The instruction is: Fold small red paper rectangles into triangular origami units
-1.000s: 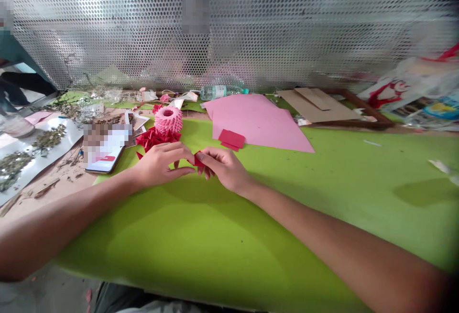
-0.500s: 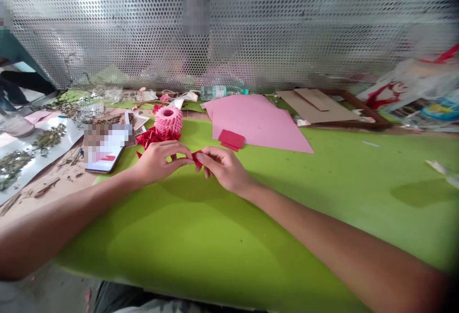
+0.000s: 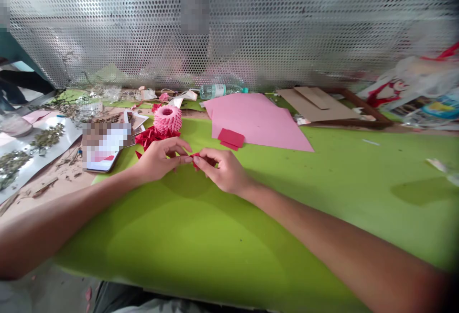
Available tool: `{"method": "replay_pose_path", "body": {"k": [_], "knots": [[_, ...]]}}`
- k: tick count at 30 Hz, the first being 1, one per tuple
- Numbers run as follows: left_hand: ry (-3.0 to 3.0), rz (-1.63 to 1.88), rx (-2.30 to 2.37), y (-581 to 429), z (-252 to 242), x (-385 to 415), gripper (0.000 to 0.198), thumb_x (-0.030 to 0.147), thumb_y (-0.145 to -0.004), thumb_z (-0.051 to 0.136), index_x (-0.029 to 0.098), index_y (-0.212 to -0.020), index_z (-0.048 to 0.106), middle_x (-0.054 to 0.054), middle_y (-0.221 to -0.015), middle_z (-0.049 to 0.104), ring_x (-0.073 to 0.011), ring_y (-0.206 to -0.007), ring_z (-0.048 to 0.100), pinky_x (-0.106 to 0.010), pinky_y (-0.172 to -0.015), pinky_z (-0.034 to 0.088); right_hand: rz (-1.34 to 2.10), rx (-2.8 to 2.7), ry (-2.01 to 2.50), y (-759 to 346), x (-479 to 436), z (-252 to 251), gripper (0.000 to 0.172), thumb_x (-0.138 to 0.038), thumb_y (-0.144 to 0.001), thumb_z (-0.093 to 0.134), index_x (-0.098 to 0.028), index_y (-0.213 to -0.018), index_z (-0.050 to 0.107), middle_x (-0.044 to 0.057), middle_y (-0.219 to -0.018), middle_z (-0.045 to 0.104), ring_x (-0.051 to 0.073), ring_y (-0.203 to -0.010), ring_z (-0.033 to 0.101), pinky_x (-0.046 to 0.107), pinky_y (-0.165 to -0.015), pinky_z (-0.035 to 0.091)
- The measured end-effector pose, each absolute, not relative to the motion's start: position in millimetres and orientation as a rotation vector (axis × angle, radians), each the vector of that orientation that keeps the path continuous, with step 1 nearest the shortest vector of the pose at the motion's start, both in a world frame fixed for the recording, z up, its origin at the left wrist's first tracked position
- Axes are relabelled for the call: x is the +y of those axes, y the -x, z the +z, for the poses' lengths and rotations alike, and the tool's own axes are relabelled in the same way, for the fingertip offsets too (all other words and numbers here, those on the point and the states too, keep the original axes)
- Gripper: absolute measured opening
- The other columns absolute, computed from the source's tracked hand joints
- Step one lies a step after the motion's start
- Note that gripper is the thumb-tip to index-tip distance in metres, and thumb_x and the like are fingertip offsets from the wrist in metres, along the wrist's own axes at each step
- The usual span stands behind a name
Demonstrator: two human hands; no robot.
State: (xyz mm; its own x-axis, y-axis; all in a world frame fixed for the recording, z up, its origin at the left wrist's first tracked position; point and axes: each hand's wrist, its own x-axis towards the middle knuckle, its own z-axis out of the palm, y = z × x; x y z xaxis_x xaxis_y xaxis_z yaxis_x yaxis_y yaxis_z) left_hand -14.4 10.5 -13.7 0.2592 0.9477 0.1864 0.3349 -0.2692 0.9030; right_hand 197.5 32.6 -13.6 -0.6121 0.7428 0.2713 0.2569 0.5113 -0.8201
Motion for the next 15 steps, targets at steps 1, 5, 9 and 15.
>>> {"method": "replay_pose_path", "body": {"k": [1,5,9,15], "knots": [[-1.742,1.002,1.169,14.7,-14.6,11.1,0.033,0.041,-0.082,0.075,0.015,-0.100,0.067,-0.005,-0.083,0.072,-0.0124,-0.059,0.063,-0.020,-0.048,0.051,1.021,-2.137,0.820,-197.6,32.6,-13.5,0.032,-0.039,-0.095,0.053,-0.017,-0.074,0.063,0.000,-0.060,0.059,0.010,-0.048,0.049,0.025,-0.048,0.033],[-1.721,0.978,1.172,15.5,-14.2,11.6,0.034,0.040,-0.082,0.075,0.015,-0.104,0.068,-0.005,-0.078,0.072,-0.0109,-0.053,0.062,-0.020,-0.047,0.051,1.052,-2.150,0.824,-198.2,32.3,-13.5,0.029,-0.037,-0.095,0.052,-0.017,-0.076,0.063,0.001,-0.063,0.061,0.010,-0.049,0.049,0.025,-0.048,0.032],[-1.692,1.002,1.140,14.8,-12.0,11.3,0.033,0.036,-0.083,0.075,0.013,-0.106,0.069,-0.005,-0.081,0.073,-0.0081,-0.049,0.059,-0.018,-0.045,0.051,1.062,-2.149,0.828,-197.9,31.6,-14.4,0.027,-0.038,-0.093,0.057,-0.016,-0.080,0.065,0.001,-0.064,0.063,0.010,-0.048,0.047,0.025,-0.046,0.030],[-1.734,1.062,1.067,16.5,-12.4,12.7,0.033,0.038,-0.094,0.060,0.012,-0.113,0.066,-0.008,-0.085,0.072,-0.0152,-0.073,0.069,-0.021,-0.055,0.057,1.144,-2.064,0.845,-197.3,31.4,-13.6,0.030,-0.040,-0.094,0.056,-0.016,-0.079,0.066,0.003,-0.066,0.066,0.010,-0.049,0.051,0.024,-0.046,0.036]]}}
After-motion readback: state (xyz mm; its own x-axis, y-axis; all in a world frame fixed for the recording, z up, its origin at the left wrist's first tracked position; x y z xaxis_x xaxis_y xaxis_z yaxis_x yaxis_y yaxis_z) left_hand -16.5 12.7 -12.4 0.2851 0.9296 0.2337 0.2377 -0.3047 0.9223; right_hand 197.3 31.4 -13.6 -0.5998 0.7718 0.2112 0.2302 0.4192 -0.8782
